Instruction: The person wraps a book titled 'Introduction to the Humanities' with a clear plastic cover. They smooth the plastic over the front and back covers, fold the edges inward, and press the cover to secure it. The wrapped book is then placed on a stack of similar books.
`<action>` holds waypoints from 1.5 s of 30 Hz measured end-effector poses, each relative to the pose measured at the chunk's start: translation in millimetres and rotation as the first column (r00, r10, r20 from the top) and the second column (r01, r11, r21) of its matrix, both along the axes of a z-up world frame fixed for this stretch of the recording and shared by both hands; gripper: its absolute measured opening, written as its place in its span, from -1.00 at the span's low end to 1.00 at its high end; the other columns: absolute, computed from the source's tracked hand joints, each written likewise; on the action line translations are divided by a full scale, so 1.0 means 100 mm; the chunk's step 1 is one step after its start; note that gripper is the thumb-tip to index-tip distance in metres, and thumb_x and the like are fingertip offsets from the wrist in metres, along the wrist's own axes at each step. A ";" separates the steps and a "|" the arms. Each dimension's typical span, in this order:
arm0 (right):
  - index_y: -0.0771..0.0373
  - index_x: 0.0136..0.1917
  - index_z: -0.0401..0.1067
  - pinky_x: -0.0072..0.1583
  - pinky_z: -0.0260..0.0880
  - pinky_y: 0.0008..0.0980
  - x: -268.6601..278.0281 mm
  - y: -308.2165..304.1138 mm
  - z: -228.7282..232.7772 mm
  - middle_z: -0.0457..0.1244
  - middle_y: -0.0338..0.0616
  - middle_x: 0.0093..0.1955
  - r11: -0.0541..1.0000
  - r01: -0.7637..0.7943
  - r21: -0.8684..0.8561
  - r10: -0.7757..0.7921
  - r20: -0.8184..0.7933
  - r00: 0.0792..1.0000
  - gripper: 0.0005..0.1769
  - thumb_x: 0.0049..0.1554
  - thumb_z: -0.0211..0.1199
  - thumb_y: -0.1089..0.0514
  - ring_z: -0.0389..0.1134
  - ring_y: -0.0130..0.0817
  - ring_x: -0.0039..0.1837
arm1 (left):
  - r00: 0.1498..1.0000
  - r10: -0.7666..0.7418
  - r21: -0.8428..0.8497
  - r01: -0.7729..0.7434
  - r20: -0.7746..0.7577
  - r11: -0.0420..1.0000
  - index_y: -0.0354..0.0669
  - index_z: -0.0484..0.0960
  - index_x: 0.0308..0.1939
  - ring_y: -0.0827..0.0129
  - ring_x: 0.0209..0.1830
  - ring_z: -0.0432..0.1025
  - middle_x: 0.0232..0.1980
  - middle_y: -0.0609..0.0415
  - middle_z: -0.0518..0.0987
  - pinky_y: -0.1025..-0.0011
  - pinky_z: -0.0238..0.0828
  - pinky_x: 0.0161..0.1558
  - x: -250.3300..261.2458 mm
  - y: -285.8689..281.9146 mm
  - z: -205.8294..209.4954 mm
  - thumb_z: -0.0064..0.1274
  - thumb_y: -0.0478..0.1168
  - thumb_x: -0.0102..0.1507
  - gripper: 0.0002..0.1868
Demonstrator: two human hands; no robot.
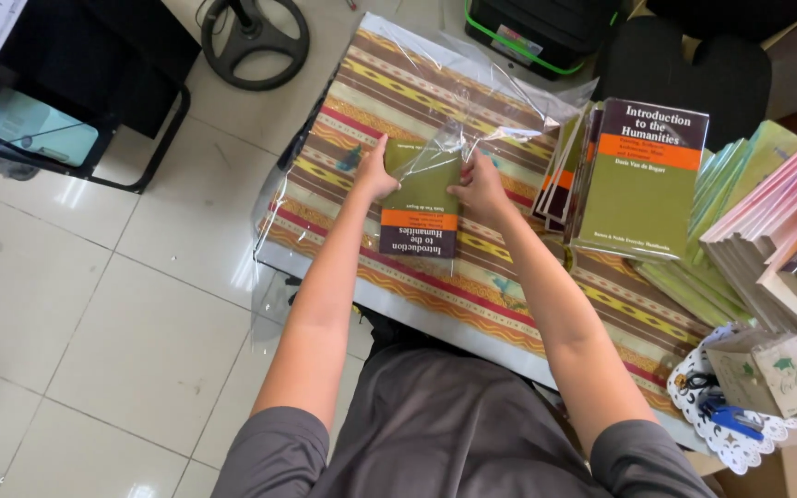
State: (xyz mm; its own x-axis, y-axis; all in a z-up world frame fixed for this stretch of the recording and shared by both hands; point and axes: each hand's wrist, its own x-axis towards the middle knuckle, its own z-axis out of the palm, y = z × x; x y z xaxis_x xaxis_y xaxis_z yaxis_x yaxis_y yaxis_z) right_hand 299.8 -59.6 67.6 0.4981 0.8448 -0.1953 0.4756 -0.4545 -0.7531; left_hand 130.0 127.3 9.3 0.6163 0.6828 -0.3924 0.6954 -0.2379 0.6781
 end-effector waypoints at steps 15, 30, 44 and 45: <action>0.21 0.65 -0.15 0.26 0.50 -0.29 0.27 0.16 -0.16 -0.07 0.15 0.56 0.991 -0.082 -0.111 0.067 -0.132 0.989 0.36 -0.21 0.66 0.16 0.35 -0.10 0.30 | 0.998 -0.040 -0.154 0.045 0.038 0.987 0.38 0.05 0.60 0.20 0.10 0.46 0.15 0.02 0.45 0.26 0.52 0.17 -0.13 0.02 0.22 0.46 -0.42 -0.06 0.28; 0.12 0.50 0.33 0.01 0.36 -0.47 0.58 0.26 -1.02 0.33 -0.17 0.34 0.915 0.372 0.158 -0.190 -0.644 0.741 -0.41 0.21 0.15 0.30 0.30 -0.43 0.04 | 0.996 -0.014 -0.068 0.020 0.085 0.997 0.32 0.09 0.58 0.14 0.20 0.48 0.29 -0.05 0.47 0.20 0.41 0.21 -0.19 -0.06 -0.03 0.26 -0.10 0.27 -0.11; 0.19 0.46 0.31 0.32 0.34 -0.41 0.25 0.20 -0.48 0.28 -0.12 0.39 0.941 0.270 0.204 -0.148 -0.469 0.870 -0.42 0.17 0.13 0.41 0.33 -0.34 0.32 | 0.985 -0.051 -0.005 0.053 0.163 0.999 0.35 0.08 0.59 0.19 0.03 0.52 0.12 -0.03 0.56 0.25 0.47 0.08 -0.27 -0.13 0.22 0.25 -0.36 0.20 -0.01; 0.16 0.44 0.29 0.30 0.37 -0.42 0.18 0.19 -0.33 0.29 -0.14 0.36 0.959 0.238 0.154 -0.166 -0.377 0.911 -0.41 0.15 0.17 0.39 0.35 -0.34 0.29 | 0.988 -0.043 -0.026 0.047 0.145 0.999 0.36 0.05 0.60 0.20 -0.01 0.53 0.05 -0.03 0.58 0.25 0.48 0.05 -0.28 -0.15 0.33 0.26 -0.36 0.20 0.01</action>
